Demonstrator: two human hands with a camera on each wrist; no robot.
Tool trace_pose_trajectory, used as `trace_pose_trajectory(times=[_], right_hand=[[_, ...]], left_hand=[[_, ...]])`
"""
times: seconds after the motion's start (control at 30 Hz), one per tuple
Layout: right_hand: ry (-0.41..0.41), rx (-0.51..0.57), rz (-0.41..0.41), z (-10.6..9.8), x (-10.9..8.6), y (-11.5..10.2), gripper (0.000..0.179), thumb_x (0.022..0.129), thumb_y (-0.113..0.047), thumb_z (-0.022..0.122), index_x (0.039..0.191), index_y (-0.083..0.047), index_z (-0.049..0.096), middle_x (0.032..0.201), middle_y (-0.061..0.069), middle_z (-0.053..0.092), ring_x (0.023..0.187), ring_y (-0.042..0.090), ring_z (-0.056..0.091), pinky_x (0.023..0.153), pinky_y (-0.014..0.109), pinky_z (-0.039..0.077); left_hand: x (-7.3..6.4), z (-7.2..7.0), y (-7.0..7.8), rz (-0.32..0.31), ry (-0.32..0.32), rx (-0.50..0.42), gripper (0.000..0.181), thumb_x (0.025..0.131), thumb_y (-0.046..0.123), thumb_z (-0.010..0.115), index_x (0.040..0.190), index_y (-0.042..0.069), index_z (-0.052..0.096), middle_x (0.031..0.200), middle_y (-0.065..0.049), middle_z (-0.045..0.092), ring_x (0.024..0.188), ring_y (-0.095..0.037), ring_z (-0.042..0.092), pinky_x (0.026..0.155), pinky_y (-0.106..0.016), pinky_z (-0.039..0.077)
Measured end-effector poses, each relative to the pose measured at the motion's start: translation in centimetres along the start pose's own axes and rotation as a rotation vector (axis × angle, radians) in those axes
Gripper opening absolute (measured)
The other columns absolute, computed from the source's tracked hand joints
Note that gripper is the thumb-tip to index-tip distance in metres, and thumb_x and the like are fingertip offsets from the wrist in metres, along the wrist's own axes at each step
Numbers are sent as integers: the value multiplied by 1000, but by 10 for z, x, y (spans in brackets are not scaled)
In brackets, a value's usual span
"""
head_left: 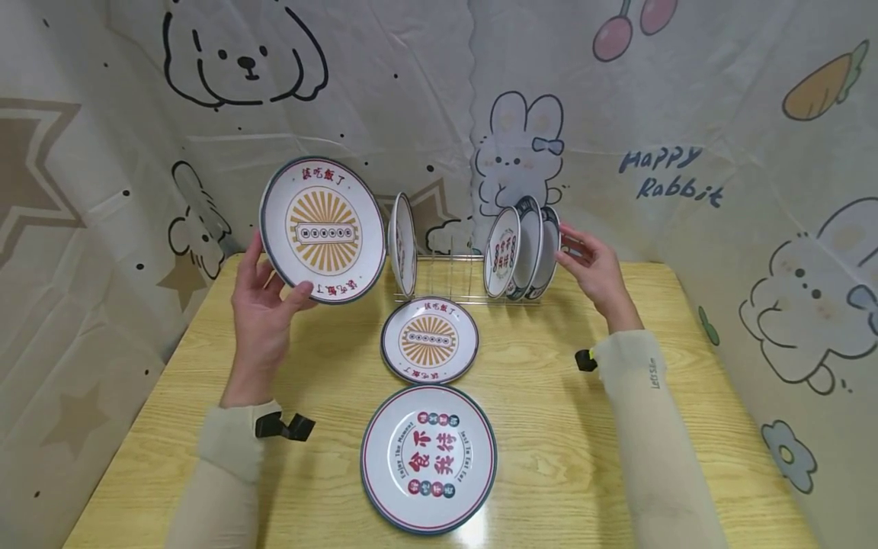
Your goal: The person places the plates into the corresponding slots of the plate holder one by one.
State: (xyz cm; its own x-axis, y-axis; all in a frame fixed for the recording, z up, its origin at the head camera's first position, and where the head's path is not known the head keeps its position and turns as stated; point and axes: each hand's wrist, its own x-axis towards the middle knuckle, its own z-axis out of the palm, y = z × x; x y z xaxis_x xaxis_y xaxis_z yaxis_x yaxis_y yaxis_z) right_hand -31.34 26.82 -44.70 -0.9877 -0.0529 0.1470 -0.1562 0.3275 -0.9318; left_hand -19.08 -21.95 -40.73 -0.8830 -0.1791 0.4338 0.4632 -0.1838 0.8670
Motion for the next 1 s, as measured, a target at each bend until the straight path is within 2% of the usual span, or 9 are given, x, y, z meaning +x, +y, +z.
trace_pose_trajectory(times=[0.2,0.37,0.5,0.6,0.8,1.0], right_hand=[[-1,2,5,-1,0,-1,53,103,-19,65,154,-19,51,165,-2,41,147,25,46,119,33,43],[-1,2,2,-1,1,0,54,102,-17,66,154,-17,50,165,-2,40,147,26,46,119,32,44],[-3,3,-4,-1,2,1,54,102,-15,65,154,-16,50,166,0,40,146,27,47,118,30,44],[-2,-1,-4,-2,2,1,54,102,-14,65,154,-16,50,166,0,40,146,28,47,119,32,44],[-3,-2,-10,-1,2,0,54,102,-14,66,154,-14,50,165,1,41,146,28,47,120,36,43],[-7,-1,-11,-1,2,-2,53,102,-13,66,153,-14,51,164,1,42,145,28,48,120,36,44]], left_hand=[[1,22,5,74,-45,-53,93,86,-27,62,161,24,39,140,-11,52,121,-21,58,81,-26,64],[4,40,1,95,-76,-21,92,87,-21,68,162,23,37,136,-7,55,120,-20,58,81,-26,64],[8,53,-8,95,-81,35,97,88,-18,70,165,24,30,130,-3,57,119,-19,58,80,-24,64],[11,62,-18,81,-84,40,99,88,-18,69,166,24,26,127,-2,56,117,-18,57,82,-25,64],[13,78,-34,106,-77,160,92,88,-14,72,164,18,31,132,-2,57,110,-15,55,80,-20,63],[13,88,-48,104,-74,188,90,89,-11,73,163,18,29,129,-13,57,108,-14,56,73,-18,62]])
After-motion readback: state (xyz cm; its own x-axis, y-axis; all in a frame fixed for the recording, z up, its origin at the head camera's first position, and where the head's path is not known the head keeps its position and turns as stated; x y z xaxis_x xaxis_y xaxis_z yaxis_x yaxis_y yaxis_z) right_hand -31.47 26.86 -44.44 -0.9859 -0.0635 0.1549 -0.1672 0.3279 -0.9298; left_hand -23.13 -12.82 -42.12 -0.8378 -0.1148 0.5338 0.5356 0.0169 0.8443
